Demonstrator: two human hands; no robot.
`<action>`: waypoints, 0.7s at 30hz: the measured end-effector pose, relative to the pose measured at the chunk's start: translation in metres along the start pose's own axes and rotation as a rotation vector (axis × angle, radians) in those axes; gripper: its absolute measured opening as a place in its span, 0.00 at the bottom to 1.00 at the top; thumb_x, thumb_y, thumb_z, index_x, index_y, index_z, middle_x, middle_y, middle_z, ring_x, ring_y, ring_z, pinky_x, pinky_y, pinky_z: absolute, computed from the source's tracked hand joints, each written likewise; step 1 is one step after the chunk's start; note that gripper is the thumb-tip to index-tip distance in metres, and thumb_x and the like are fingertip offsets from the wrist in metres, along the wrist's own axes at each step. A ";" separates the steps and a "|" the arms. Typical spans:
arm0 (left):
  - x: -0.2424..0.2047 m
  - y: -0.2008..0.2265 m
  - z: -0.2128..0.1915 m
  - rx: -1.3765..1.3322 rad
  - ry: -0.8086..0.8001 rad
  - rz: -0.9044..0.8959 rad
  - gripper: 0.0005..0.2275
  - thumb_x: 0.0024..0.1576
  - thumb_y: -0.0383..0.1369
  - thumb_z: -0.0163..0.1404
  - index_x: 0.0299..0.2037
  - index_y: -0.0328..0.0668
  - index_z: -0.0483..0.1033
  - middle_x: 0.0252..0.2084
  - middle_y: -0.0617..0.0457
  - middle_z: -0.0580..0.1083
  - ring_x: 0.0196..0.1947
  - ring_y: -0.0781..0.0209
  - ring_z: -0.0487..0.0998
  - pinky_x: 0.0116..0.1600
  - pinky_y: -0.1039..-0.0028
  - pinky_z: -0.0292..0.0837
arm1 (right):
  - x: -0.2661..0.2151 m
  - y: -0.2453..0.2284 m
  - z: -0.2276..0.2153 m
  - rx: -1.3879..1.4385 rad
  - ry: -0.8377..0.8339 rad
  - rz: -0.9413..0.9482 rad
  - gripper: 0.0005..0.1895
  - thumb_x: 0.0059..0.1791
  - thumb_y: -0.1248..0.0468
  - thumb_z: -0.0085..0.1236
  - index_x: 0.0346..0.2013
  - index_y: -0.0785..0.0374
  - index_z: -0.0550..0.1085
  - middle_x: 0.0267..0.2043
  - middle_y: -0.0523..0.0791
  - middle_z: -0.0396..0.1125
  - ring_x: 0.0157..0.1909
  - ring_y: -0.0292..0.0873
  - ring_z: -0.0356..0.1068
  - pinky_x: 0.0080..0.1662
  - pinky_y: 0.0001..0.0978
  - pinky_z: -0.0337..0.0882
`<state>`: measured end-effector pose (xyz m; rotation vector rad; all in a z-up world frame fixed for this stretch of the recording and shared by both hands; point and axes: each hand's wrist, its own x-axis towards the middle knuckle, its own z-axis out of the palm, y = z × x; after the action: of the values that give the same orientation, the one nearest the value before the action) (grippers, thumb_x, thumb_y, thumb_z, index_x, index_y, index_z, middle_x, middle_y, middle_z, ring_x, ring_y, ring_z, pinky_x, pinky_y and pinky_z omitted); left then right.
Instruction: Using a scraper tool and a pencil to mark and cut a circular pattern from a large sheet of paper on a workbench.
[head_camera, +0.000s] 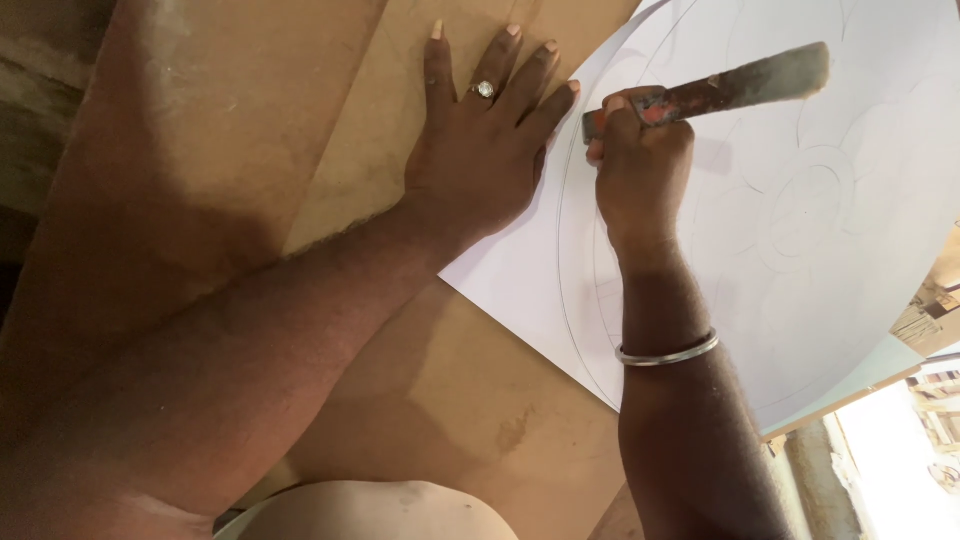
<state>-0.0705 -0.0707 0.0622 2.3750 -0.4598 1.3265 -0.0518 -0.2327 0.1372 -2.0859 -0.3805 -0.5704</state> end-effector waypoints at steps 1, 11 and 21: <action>0.000 0.000 0.001 -0.001 -0.003 -0.007 0.18 0.68 0.38 0.46 0.68 0.48 0.70 0.71 0.45 0.65 0.74 0.43 0.58 0.69 0.23 0.38 | 0.000 0.000 0.000 0.004 -0.006 -0.004 0.10 0.54 0.66 0.48 0.35 0.68 0.75 0.26 0.43 0.71 0.25 0.33 0.67 0.30 0.27 0.68; 0.000 0.001 0.004 -0.003 -0.006 -0.023 0.18 0.69 0.37 0.45 0.69 0.49 0.70 0.72 0.47 0.64 0.75 0.44 0.57 0.69 0.22 0.35 | 0.000 0.003 -0.004 -0.010 -0.040 -0.036 0.09 0.54 0.67 0.48 0.33 0.67 0.74 0.24 0.42 0.69 0.24 0.32 0.65 0.29 0.27 0.67; 0.002 0.001 0.004 0.004 -0.069 -0.039 0.18 0.70 0.38 0.42 0.70 0.51 0.68 0.73 0.47 0.62 0.76 0.45 0.55 0.69 0.23 0.33 | -0.001 0.001 -0.003 -0.039 -0.053 -0.036 0.09 0.53 0.67 0.48 0.32 0.67 0.74 0.23 0.41 0.68 0.24 0.32 0.65 0.30 0.27 0.67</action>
<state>-0.0671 -0.0735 0.0618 2.4262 -0.4284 1.2333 -0.0531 -0.2359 0.1377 -2.1386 -0.4415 -0.5479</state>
